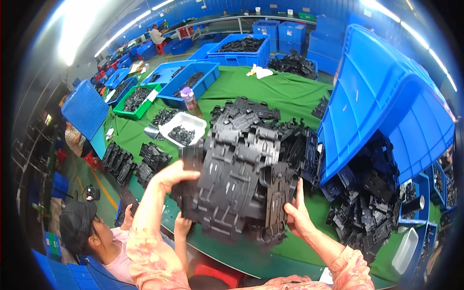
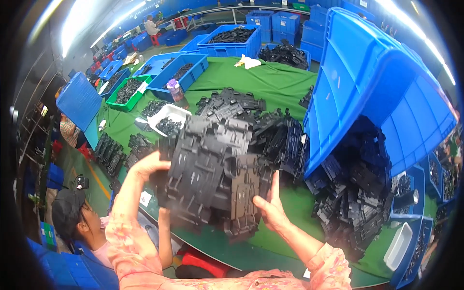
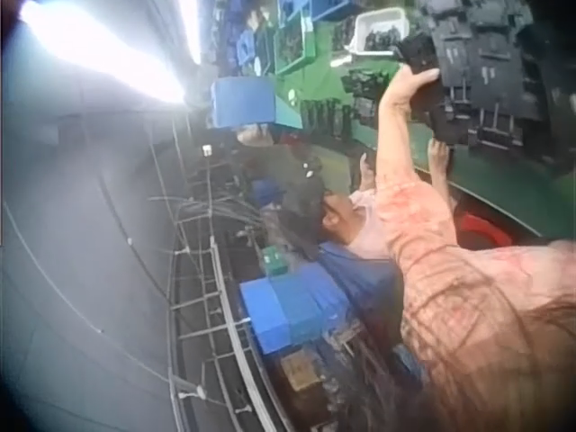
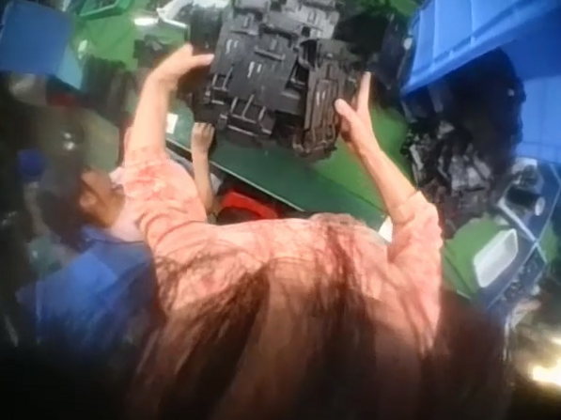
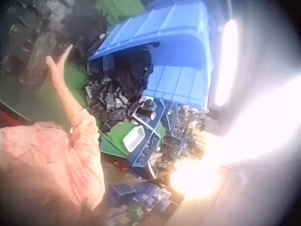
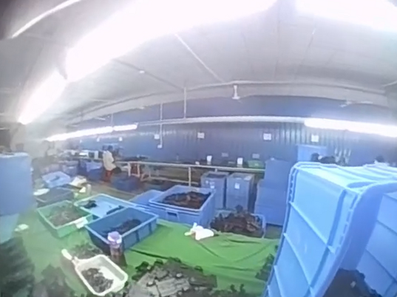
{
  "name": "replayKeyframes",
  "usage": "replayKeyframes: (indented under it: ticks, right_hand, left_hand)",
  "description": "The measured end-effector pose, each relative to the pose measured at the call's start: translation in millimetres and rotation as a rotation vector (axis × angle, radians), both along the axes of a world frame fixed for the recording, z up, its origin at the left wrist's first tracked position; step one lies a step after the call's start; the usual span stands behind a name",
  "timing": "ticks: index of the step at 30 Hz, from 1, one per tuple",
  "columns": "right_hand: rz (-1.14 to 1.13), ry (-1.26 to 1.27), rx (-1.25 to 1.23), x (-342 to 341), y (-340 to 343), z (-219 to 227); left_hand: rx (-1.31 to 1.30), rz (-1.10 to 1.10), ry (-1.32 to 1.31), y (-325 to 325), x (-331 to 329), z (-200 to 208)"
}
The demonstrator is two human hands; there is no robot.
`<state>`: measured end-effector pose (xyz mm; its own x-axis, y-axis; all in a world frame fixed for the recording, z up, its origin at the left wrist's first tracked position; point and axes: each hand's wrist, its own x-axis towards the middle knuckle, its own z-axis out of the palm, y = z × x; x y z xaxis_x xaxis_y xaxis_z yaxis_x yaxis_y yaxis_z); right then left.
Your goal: The person attaches small plastic components onto toy car chassis by hand, rearranges stacks of chassis bases on the work table, applies glue from a squeeze bottle, and attaches more plastic pieces onto the car chassis.
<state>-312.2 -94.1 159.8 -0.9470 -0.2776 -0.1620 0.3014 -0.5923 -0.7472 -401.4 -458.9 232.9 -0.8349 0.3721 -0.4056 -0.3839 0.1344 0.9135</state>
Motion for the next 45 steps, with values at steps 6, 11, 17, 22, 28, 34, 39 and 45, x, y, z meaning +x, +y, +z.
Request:
replayKeyframes:
  ticks: [6,11,17,22,28,34,39,45]
  right_hand:
    - [-0.014,0.048,-0.012,-88,-32,10]
    - [-0.047,0.122,0.054,-140,-41,-8]
    - [-0.068,-0.013,0.154,-168,-55,-39]
    - [-0.167,-0.094,0.191,-178,-83,-32]
    - [-0.24,-0.001,0.35,-185,-99,-59]
    - [-0.037,-0.152,0.454,-173,-91,-29]
    - [0.006,-0.185,0.434,-168,-88,-24]
    - [-0.015,-0.113,0.393,-187,-105,-28]
  left_hand:
    - [-0.046,0.108,0.164,-15,-71,47]
    - [-0.158,0.247,0.255,-36,-139,16]
    - [-0.122,0.117,0.149,-43,-164,-23]
    - [-0.336,0.285,0.073,-26,-180,-37]
    - [-0.199,0.181,0.224,-59,-217,-111]
    - [-0.527,0.335,0.33,-58,-213,-144]
    - [-0.958,0.331,0.242,-49,-230,-184]
    - [-0.419,0.564,0.462,-55,-222,-167]
